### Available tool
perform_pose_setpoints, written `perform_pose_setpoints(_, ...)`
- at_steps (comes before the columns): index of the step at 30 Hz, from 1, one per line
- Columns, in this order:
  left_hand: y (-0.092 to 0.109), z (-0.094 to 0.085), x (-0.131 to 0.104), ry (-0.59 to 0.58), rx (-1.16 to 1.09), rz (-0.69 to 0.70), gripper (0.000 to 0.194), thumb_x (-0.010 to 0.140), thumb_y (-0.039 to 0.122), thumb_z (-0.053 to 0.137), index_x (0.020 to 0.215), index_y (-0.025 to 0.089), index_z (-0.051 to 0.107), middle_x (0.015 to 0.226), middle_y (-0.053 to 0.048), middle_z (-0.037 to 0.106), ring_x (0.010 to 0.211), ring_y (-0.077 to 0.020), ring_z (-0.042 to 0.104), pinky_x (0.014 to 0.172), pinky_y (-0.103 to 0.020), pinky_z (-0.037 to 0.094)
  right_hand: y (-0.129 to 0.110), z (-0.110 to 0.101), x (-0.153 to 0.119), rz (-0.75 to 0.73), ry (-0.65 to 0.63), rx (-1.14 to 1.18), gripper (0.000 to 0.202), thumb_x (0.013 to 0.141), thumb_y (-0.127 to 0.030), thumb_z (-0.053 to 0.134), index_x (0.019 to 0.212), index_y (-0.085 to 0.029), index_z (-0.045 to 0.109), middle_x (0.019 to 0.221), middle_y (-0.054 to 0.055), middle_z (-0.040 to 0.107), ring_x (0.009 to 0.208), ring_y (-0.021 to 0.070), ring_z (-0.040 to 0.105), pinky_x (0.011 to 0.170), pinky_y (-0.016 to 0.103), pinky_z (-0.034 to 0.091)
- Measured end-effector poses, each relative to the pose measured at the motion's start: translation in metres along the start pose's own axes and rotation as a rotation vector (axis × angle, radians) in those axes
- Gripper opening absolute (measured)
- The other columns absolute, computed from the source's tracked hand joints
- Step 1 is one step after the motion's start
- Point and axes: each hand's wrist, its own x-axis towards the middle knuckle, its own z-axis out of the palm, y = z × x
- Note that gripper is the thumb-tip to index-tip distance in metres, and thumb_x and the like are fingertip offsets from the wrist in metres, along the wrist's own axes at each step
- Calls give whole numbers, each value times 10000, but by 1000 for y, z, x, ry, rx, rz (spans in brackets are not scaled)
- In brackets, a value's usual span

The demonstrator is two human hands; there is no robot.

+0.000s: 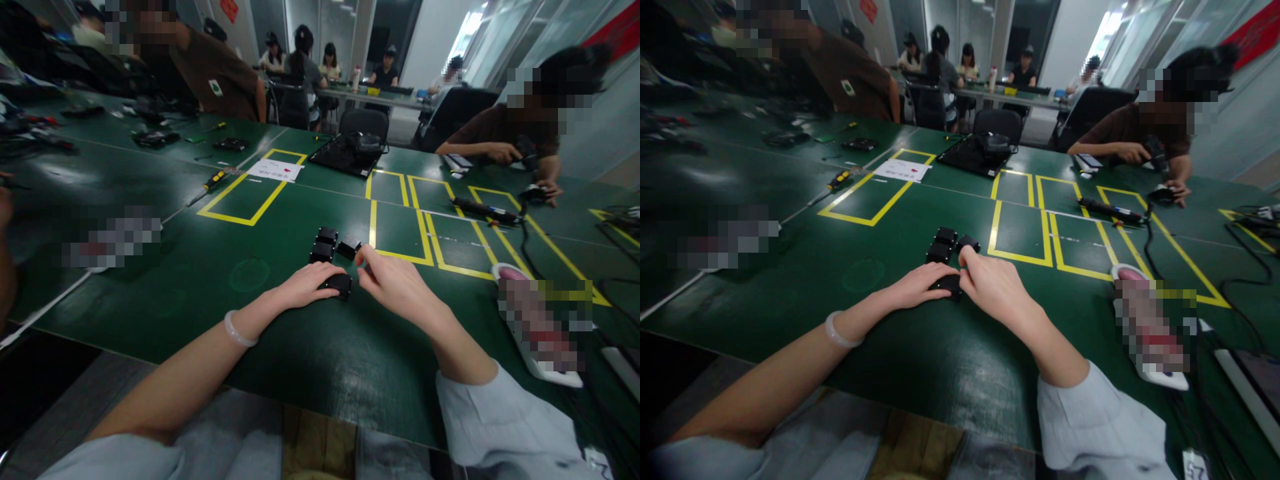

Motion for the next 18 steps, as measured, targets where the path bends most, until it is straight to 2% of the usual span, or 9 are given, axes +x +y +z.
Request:
perform_pose_setpoints(4, -2, 2, 0, 0, 6, -7, 414, 937, 448, 510, 1300, 253, 469, 1226, -62, 572, 1082, -239, 536, 943, -358, 403, 1, 0, 1, 12, -45, -53, 194, 948, -338, 383, 947, -198, 518, 692, 11, 616, 600, 136, 534, 530, 251, 224)
perform_pose_setpoints(11, -3, 2, 0, -3, 16, -2, 407, 934, 447, 516, 1285, 245, 470, 1216, -60, 576, 1069, -239, 537, 935, -357, 404, 2, -3, -2, -41, -44, 11, 153, 927, -275, 389, 1009, -198, 493, 764, 9, 632, 612, 126, 529, 532, 249, 228)
perform_pose_setpoints(16, -2, 2, 0, -6, 20, -8, 410, 937, 447, 512, 1288, 240, 471, 1231, -68, 568, 1081, -245, 533, 945, -363, 401, 2, -2, -1, -11, -39, -33, 219, 955, -378, 377, 962, -204, 510, 711, 10, 624, 611, 135, 541, 532, 249, 226)
perform_pose_setpoints(18, -2, 2, 0, -6, 21, -8, 417, 936, 444, 516, 1298, 244, 465, 1233, -66, 568, 1087, -244, 531, 951, -363, 398, 2, -1, 0, 2, -49, -68, 228, 962, -366, 361, 953, -201, 518, 693, 14, 621, 607, 142, 544, 530, 251, 222)
